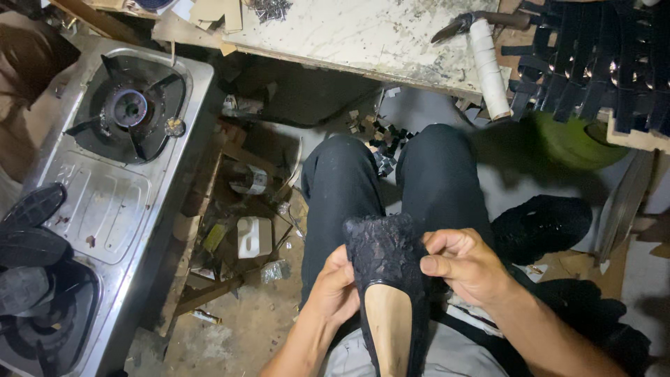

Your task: The person sits on the workshop floor with a shoe held over their lap and trims excess material from the sole edge using a small knife, working around the shoe. They then press and hammer the sole, apply adhesive to the sole surface, and finally handle and fit wooden shoe last pieces together.

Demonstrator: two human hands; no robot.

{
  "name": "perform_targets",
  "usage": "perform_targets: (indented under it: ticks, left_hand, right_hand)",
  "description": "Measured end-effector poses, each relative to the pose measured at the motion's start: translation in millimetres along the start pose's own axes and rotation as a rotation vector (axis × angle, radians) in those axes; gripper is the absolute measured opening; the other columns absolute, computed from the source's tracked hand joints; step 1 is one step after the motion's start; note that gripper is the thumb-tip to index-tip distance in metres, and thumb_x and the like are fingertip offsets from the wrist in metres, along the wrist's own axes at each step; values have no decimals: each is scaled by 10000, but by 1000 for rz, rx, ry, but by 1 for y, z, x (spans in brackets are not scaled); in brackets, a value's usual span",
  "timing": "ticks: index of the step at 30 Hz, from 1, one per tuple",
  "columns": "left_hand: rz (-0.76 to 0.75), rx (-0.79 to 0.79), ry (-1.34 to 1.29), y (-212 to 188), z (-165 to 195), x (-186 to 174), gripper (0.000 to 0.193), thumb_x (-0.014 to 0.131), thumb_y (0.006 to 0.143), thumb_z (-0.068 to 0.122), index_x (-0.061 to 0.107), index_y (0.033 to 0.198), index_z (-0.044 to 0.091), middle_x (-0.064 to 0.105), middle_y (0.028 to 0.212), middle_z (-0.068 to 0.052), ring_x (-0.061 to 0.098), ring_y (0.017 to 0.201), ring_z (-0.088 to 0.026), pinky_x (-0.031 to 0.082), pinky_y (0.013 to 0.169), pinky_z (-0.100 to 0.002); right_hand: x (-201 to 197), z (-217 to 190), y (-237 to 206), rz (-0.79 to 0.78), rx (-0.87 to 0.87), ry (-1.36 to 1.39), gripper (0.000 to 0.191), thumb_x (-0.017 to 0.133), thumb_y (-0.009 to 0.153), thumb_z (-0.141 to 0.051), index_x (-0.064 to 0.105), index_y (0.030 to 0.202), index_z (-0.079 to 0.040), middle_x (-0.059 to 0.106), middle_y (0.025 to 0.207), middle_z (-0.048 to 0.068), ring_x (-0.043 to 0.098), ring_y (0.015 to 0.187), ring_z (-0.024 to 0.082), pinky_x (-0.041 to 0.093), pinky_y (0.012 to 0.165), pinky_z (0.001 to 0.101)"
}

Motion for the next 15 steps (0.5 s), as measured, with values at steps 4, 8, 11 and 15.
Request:
perform_targets:
  ticks: [4,8,11,15]
  left_hand:
    - [-272,-247,-25,3,-31,38,993,782,800,636,499,1511,4,649,1375,-182,670,1213,-307,515,1080,-467]
    - [-379,-356,-139,5,-64,59,1199,659,658,851,435,1498,25,612,1359,-194,654,1245,-366,508,1132,-505]
    - [-321,-288,-127,11,-64,50,1184,638,759,849,450,1530,-30,616,1344,-202,652,1195,-342,519,1073,-475]
    - [-116,-183,-143,30,-51,22,1124,507,882,871,469,1476,-83,611,1314,-255,668,1144,-365,547,1011,-464]
  right_hand:
    - [4,0,4,-124,97,99,124,783,849,18,661,837,13,629,742,89,606,596,173,493,528,315]
    - [5,13,1,-187,267,252,155,772,865,-20,621,898,-32,641,599,164,605,442,225,475,375,380]
    - [12,11,9,-280,172,318,148,718,905,-91,635,914,31,665,677,178,658,501,305,539,420,472]
    - [-12,5,25,69,-11,51,103,690,1012,-55,638,1031,32,682,779,164,673,580,233,557,497,375]
Point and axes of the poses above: each hand's wrist, its own y-axis towards the middle knuckle, its own x-axis out of the palm, z = x × y, the point moved 9 cm from there along y, towards the middle knuckle
